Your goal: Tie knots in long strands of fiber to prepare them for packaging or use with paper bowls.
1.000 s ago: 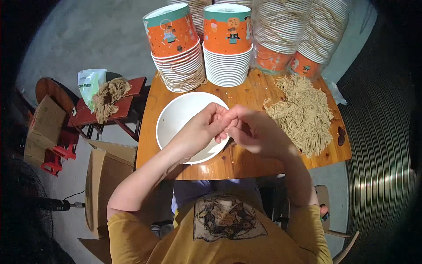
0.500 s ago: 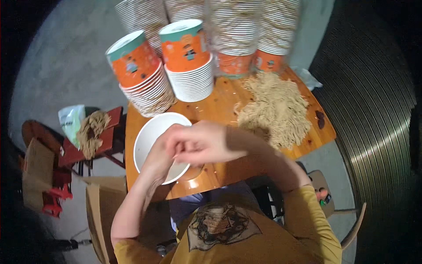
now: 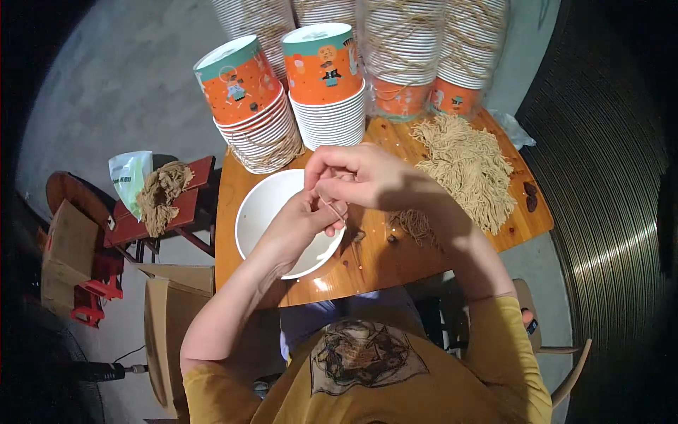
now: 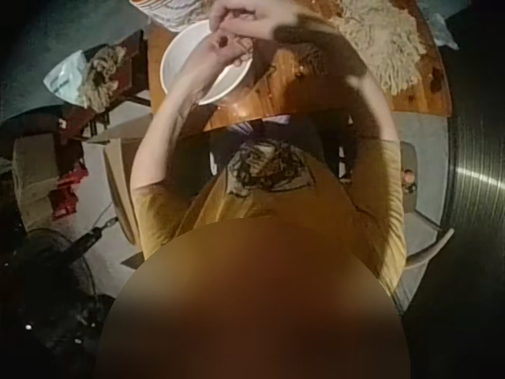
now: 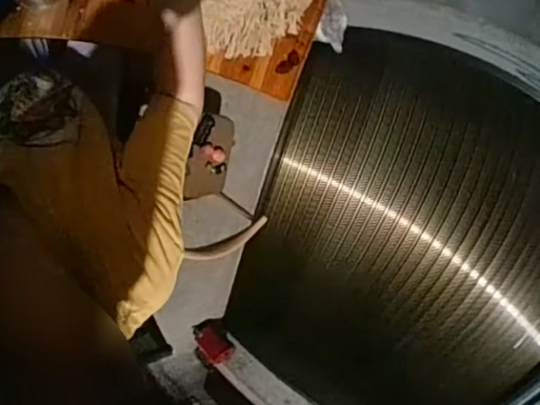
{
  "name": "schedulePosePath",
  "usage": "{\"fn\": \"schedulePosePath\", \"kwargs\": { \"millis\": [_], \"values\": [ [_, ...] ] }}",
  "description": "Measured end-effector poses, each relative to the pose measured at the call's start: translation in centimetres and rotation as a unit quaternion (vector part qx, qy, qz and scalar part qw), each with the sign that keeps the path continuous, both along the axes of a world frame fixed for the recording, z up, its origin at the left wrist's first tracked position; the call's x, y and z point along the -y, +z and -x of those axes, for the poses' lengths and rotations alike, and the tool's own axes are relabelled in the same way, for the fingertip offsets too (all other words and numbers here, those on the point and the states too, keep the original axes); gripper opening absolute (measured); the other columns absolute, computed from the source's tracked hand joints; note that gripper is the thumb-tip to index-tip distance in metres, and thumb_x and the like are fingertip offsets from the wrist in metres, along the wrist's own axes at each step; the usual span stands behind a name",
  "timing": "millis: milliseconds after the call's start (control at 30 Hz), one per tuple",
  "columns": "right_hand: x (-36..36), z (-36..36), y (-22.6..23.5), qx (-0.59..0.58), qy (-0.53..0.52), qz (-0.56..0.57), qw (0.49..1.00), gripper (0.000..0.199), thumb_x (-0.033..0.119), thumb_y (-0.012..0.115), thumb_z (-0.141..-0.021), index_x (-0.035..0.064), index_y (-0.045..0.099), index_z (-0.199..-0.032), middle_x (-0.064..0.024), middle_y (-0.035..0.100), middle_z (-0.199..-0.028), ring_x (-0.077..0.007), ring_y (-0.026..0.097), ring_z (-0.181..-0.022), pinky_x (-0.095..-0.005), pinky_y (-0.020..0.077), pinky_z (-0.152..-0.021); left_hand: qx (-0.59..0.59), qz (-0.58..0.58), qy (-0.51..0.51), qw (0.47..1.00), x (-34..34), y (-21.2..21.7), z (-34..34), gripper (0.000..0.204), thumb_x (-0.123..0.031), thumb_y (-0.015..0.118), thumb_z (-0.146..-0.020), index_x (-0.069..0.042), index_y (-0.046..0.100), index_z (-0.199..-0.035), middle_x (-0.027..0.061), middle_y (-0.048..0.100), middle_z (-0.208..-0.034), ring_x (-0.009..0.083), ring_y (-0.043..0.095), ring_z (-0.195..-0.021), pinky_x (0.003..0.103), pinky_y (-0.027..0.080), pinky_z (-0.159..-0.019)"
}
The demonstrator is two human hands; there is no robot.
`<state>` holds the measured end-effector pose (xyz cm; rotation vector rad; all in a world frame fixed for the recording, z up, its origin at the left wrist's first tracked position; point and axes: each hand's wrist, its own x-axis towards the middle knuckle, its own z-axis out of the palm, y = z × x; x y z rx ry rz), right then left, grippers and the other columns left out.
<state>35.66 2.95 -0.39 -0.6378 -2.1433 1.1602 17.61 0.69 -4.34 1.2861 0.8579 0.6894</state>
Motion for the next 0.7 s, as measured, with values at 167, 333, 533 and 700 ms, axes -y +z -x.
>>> {"fn": "schedulePosePath", "kwargs": {
  "millis": [167, 333, 533, 700],
  "values": [
    [-0.2, -0.7, -0.5, -0.022, -0.021, 0.055, 0.998, 0.014, 0.01, 0.051, -0.093, 0.0, 0.057, -0.101, -0.0032, 0.061, -0.08, -0.0074, 0.057, -0.07, -0.0242, 0.0455, -0.062, 0.011, 0.007, -0.02, 1.0, 0.1, 0.3, -0.1, 0.018, -0.019, 0.057, -0.094, -0.003, 0.058, -0.102, 0.0006, 0.058, -0.088, 0.0072, 0.051, -0.076, 0.021, 0.042, -0.07],
    [-1.1, -1.3, -2.9, -0.09, -0.085, 0.02, 0.992, 0.015, 0.011, 0.052, -0.092, 0.0004, 0.057, -0.102, 0.0011, 0.055, -0.076, -0.0045, 0.049, -0.071, -0.0218, 0.0404, -0.063, -0.055, 0.009, -0.034, 0.998, 0.3, 1.1, -0.4, 0.018, -0.019, 0.058, -0.093, -0.003, 0.061, -0.101, -0.0017, 0.058, -0.086, 0.0053, 0.049, -0.075, 0.019, 0.041, -0.069],
    [0.0, -2.0, -4.3, -0.022, -0.173, 0.042, 0.984, 0.017, 0.014, 0.051, -0.091, 0.0014, 0.056, -0.101, -0.0018, 0.057, -0.079, -0.0069, 0.052, -0.068, -0.0244, 0.0435, -0.061, -0.059, 0.011, -0.026, 0.998, 0.5, 0.9, -0.3, 0.017, -0.019, 0.061, -0.092, -0.003, 0.062, -0.098, -0.0027, 0.057, -0.084, 0.0044, 0.049, -0.073, 0.019, 0.04, -0.066],
    [2.2, -2.2, -6.5, -0.079, -0.179, 0.063, 0.979, 0.019, 0.01, 0.056, -0.088, 0.0042, 0.051, -0.105, -0.0032, 0.057, -0.077, -0.0089, 0.056, -0.063, -0.0255, 0.0466, -0.058, -0.04, 0.033, -0.009, 0.999, 0.1, 0.6, 0.1, 0.017, -0.018, 0.062, -0.091, -0.003, 0.061, -0.097, -0.0023, 0.056, -0.082, 0.0047, 0.049, -0.072, 0.019, 0.04, -0.065]
  ]
}}
